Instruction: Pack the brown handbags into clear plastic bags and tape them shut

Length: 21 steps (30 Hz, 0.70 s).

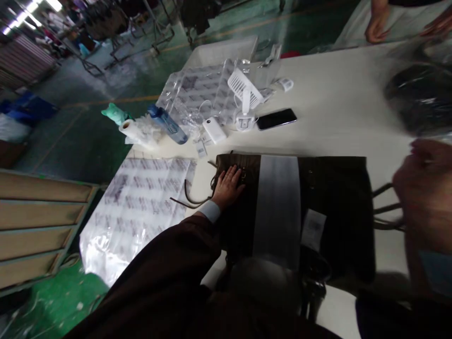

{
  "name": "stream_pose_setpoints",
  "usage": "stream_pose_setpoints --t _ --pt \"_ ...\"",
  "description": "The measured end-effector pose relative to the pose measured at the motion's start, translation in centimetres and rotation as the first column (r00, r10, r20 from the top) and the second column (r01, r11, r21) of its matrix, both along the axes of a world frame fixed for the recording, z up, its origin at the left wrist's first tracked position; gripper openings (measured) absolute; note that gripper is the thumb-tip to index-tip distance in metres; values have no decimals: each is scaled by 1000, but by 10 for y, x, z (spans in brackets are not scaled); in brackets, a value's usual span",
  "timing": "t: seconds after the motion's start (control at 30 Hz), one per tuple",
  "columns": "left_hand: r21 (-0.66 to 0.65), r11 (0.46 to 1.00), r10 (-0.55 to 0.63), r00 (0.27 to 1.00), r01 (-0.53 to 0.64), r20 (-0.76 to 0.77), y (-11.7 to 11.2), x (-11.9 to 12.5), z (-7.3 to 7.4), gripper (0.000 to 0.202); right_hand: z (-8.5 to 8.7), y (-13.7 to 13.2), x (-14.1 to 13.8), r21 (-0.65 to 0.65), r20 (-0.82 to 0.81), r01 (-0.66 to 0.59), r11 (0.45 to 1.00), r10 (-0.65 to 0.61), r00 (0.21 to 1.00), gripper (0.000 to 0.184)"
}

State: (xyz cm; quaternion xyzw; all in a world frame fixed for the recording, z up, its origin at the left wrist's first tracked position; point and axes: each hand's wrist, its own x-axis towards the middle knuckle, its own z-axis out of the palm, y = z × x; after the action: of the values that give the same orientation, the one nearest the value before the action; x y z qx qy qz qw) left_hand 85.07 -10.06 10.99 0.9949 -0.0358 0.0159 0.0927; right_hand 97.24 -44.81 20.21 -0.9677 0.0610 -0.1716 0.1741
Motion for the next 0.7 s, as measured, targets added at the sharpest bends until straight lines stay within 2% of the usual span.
stream_pose_setpoints --t 0.07,0.1,0.13,0.2,0.3,0.37,0.4,0.47,0.53,0.6,0.63,0.7 --pt "18 1000 -13 999 13 50 3 3 6 54 14 24 -13 -75 87 -201 977 207 974 41" --pt "29 1000 -8 998 6 69 5 5 6 55 12 33 -18 -141 62 -307 941 318 946 43" --pt "37 999 2 997 -5 77 8 7 5 56 1 39 -23 -203 -1 -382 902 390 921 45" --pt "38 999 18 998 -20 62 17 12 -2 60 -37 37 -27 -296 -147 -411 862 384 912 52" --pt "15 1000 5 1000 -5 22 33 20 -19 64 -109 4 -18 -281 -316 -333 900 240 918 64" --pt "-9 1000 -23 1000 22 -14 42 26 -24 65 -140 -20 -7 -247 -327 -319 915 231 916 66" --pt "-18 999 -40 998 39 -41 45 28 -23 65 -147 -27 -2 -231 -326 -315 921 232 916 67" --pt "-26 997 -77 992 74 -99 47 27 -11 63 -141 -32 5 -196 -381 -292 936 201 903 68" --pt "-16 995 -95 988 94 -120 42 12 10 59 -116 -23 2 -181 -450 -242 953 138 882 70" --pt "2 994 -112 989 113 -95 32 -22 32 56 -83 -7 -18 -199 -380 -209 957 121 917 73" --pt "12 992 -122 989 123 -80 26 -44 40 56 -70 2 -35 -210 -270 -204 956 144 952 74" --pt "14 986 -165 981 167 -97 15 -93 43 59 -54 16 -78 -198 -155 -261 945 232 960 72"
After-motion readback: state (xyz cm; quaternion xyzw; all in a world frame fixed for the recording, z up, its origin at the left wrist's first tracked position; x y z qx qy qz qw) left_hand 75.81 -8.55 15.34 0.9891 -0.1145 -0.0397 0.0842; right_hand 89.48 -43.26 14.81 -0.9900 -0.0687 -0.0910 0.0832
